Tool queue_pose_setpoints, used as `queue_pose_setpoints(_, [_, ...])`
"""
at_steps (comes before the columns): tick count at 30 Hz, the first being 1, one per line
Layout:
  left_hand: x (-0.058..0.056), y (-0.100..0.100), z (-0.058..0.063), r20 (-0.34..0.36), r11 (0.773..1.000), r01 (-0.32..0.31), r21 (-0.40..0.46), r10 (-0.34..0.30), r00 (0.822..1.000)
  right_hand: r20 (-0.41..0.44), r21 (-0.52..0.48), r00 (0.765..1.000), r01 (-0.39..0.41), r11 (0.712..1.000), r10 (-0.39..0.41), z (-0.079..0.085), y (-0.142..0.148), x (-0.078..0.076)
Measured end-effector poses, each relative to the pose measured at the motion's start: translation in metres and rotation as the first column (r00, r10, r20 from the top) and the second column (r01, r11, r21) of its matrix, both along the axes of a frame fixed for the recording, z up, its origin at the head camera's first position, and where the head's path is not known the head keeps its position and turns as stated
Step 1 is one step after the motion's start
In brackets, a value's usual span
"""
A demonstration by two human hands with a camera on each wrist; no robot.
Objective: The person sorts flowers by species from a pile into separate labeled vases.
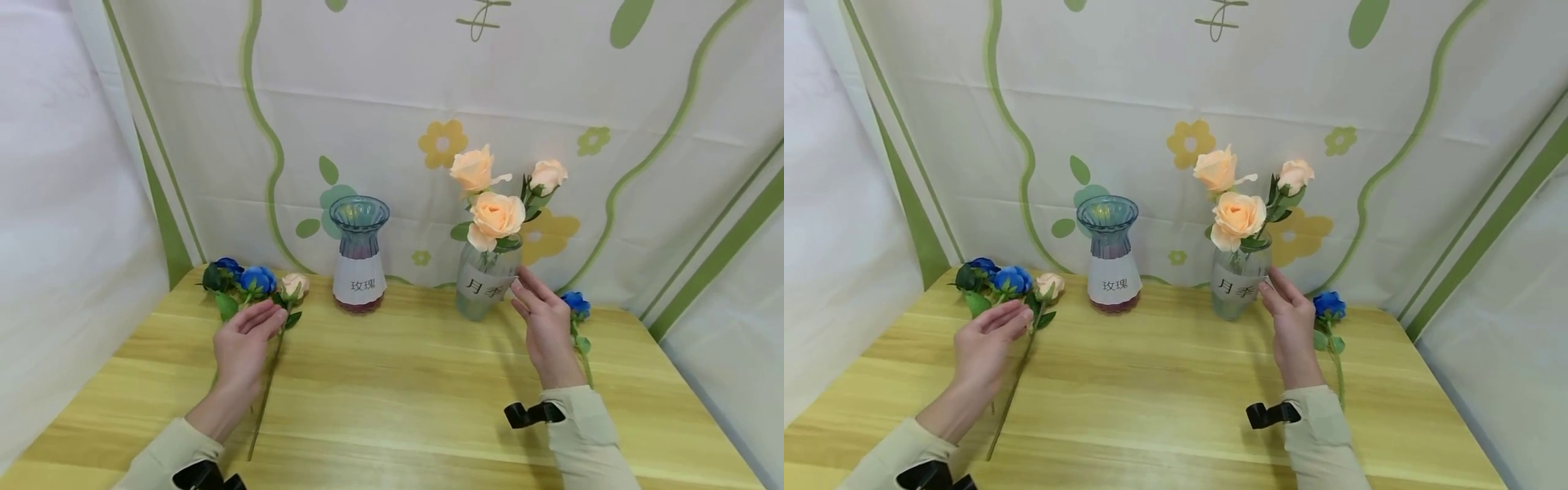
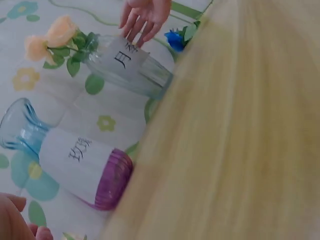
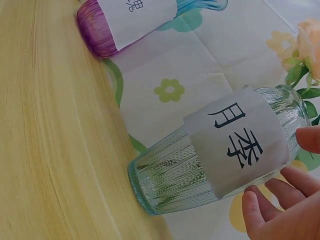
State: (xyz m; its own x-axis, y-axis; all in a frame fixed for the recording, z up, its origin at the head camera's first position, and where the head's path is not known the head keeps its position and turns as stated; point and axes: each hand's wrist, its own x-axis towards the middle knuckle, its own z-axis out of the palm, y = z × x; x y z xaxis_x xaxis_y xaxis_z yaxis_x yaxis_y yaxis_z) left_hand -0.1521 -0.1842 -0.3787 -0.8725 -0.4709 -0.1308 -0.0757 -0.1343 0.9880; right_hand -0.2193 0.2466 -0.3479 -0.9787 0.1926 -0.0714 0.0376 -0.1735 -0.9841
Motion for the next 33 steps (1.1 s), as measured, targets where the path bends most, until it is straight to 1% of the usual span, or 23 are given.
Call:
queue_pose_setpoints(3, [0.005,-0.009,-0.008,0.045,0.998,0.044,-0.043,-0.042,0.998,-0.004,-0.012,1.0,0.011,1.0,-0.011,0.0,0.001,0.001])
queue_pose_setpoints(5, [0.007,-0.014,-0.012,0.074,0.993,0.077,-0.094,-0.071,0.995,-0.014,-0.015,1.0,0.015,1.0,-0.016,-0.001,0.002,0.001])
queue_pose_setpoints(8, [0.009,-0.019,-0.019,0.143,0.976,0.122,-0.181,-0.097,0.985,-0.027,0.003,1.0,0.008,1.0,-0.008,-0.001,0.003,0.001])
queue_pose_setpoints(12, [0.012,-0.021,-0.028,0.208,0.956,0.169,-0.241,-0.119,0.971,-0.026,0.025,1.0,0.002,1.0,-0.001,0.0,0.004,0.001])
queue_pose_setpoints(17, [0.011,-0.022,-0.034,0.229,0.939,0.204,-0.278,-0.141,0.963,-0.012,0.011,1.0,0.004,1.0,-0.004,-0.001,0.004,0.001])
queue_pose_setpoints(19, [0.011,-0.022,-0.034,0.235,0.937,0.207,-0.283,-0.141,0.962,-0.012,0.005,1.0,0.001,1.0,-0.001,-0.002,0.004,0.0])
queue_pose_setpoints(22, [0.012,-0.023,-0.035,0.246,0.926,0.208,-0.315,-0.131,0.96,-0.009,-0.003,1.0,-0.006,1.0,0.006,-0.003,0.004,-0.001])
queue_pose_setpoints(25, [0.012,-0.024,-0.037,0.265,0.907,0.222,-0.357,-0.13,0.955,-0.005,-0.003,1.0,-0.009,1.0,0.008,-0.005,0.003,-0.001])
queue_pose_setpoints(30, [0.01,-0.025,-0.036,0.275,0.877,0.254,-0.407,-0.148,0.95,-0.015,0.005,1.0,-0.008,1.0,0.008,-0.005,0.002,-0.002])
queue_pose_setpoints(33, [0.009,-0.024,-0.035,0.278,0.864,0.266,-0.427,-0.154,0.948,-0.02,0.015,1.0,-0.017,1.0,0.018,-0.006,0.003,-0.002])
